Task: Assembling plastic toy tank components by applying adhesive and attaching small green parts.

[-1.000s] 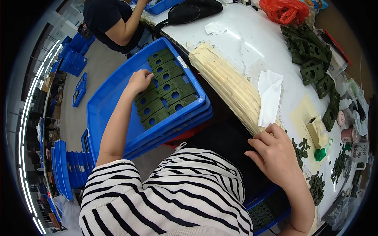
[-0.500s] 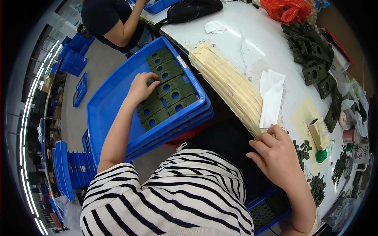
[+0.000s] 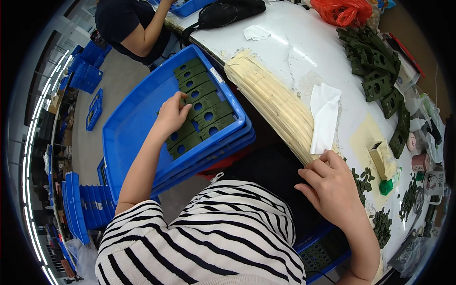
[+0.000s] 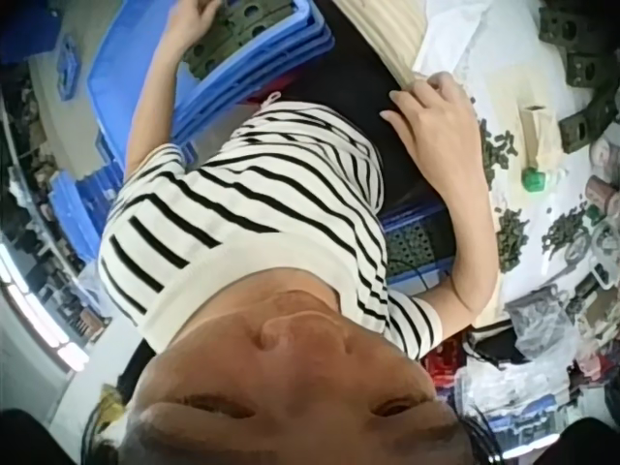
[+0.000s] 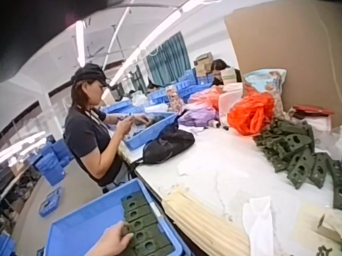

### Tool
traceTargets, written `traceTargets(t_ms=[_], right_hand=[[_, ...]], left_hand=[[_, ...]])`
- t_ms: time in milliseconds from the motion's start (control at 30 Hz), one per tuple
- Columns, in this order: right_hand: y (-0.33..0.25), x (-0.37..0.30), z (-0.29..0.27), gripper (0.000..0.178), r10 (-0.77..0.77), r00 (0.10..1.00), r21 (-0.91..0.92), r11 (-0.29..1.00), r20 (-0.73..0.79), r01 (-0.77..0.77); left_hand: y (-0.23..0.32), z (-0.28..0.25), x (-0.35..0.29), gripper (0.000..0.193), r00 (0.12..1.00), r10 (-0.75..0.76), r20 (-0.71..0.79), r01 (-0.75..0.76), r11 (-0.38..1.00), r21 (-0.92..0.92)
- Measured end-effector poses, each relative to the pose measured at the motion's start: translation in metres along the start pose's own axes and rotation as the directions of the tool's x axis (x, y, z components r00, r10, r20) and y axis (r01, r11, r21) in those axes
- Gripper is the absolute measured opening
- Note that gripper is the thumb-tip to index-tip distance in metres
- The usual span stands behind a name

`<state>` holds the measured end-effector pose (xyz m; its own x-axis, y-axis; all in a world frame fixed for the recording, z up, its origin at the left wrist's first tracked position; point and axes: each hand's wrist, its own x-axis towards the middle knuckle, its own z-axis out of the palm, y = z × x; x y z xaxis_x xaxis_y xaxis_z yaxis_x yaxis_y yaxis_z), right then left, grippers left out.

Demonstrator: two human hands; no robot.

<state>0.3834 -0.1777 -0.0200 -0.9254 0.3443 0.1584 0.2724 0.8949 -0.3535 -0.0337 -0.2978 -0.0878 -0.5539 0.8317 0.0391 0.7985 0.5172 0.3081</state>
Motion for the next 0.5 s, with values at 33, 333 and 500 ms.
traceTargets(t_ms=[33,333,500], right_hand=[[0.001,-0.001,0.0,0.023,-0.007,1.0,0.005,1.0,-0.005,0.007],[0.005,0.003,0.0,0.023,-0.054,0.998,0.015,0.998,0.015,0.054],[0.009,-0.003,0.004,0.024,-0.048,0.999,0.01,0.999,-0.012,0.049]], left_hand=[[-0.001,0.003,0.0,0.032,1.0,-0.001,0.022,0.003,0.996,-0.093],[-0.003,0.004,-0.001,0.03,0.999,0.05,0.004,-0.048,0.983,-0.18],[-0.001,-0.038,-0.004,0.042,0.99,0.014,0.14,-0.054,0.956,0.287]])
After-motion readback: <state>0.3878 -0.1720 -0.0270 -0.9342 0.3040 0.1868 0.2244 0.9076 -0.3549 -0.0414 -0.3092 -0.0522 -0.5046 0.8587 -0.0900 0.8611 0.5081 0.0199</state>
